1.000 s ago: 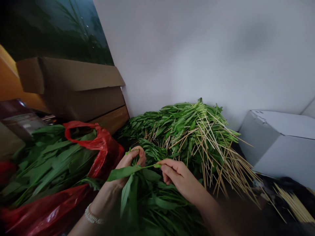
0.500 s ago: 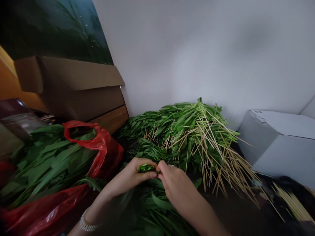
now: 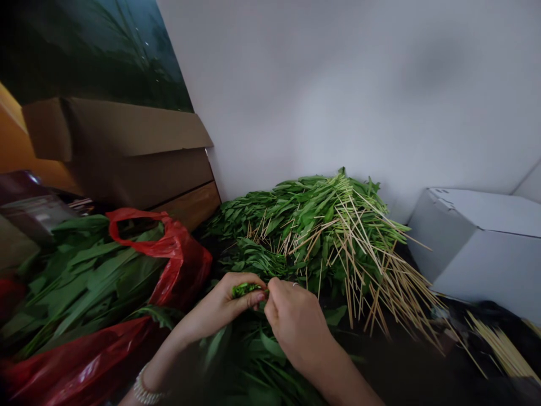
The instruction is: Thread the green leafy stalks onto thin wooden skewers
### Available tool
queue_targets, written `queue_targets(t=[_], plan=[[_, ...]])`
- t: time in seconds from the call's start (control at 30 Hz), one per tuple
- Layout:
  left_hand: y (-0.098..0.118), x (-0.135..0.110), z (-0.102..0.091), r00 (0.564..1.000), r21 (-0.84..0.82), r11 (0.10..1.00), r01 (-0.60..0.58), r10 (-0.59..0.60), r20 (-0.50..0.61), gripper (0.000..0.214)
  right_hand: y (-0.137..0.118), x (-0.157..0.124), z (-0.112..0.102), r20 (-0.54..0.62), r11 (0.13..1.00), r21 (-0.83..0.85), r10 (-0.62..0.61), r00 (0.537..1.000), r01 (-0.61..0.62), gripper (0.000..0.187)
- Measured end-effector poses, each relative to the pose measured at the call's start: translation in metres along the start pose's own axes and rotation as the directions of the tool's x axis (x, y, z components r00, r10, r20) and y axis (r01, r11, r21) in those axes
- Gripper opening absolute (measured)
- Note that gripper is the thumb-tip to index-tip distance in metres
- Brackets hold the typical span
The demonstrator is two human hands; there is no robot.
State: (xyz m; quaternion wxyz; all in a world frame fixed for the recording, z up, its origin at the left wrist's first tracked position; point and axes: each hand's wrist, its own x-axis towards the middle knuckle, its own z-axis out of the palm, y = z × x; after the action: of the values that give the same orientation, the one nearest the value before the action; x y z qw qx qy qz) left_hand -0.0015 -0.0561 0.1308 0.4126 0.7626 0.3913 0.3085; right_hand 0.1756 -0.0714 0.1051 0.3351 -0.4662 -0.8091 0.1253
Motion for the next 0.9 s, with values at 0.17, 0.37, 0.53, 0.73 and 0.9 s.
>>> queue_targets(t=[0.17,0.37,0.53,0.73,0.9], plan=[[-0.004,-0.005,-0.015,0.989,-0.422,0.901,-0.102,0.046,-0.142,0.029,0.012,0.003,-0.035,0.25,0.739,0.623,0.124,0.96,-0.257,0.03],[-0.003,-0.007,-0.032,0.961,-0.492,0.866,-0.088,-0.056,-0.272,0.021,0.042,0.003,-0.05,0.394,0.99,-0.038,0.138,0.909,-0.134,0.02],[-0.001,-0.008,-0.034,0.94,-0.26,0.966,0.014,-0.101,-0.325,0.026,0.055,0.001,-0.028,0.536,0.905,-0.423,0.28,0.796,-0.033,0.008],[-0.003,-0.007,-0.032,0.933,-0.112,0.993,0.043,-0.08,-0.35,0.02,0.056,0.006,-0.043,0.425,0.982,-0.162,0.158,0.891,-0.097,0.016],[-0.004,-0.004,-0.024,0.958,-0.062,0.996,0.064,-0.079,-0.276,0.019,0.042,0.008,-0.057,0.176,0.954,0.285,0.043,0.983,-0.093,0.014]])
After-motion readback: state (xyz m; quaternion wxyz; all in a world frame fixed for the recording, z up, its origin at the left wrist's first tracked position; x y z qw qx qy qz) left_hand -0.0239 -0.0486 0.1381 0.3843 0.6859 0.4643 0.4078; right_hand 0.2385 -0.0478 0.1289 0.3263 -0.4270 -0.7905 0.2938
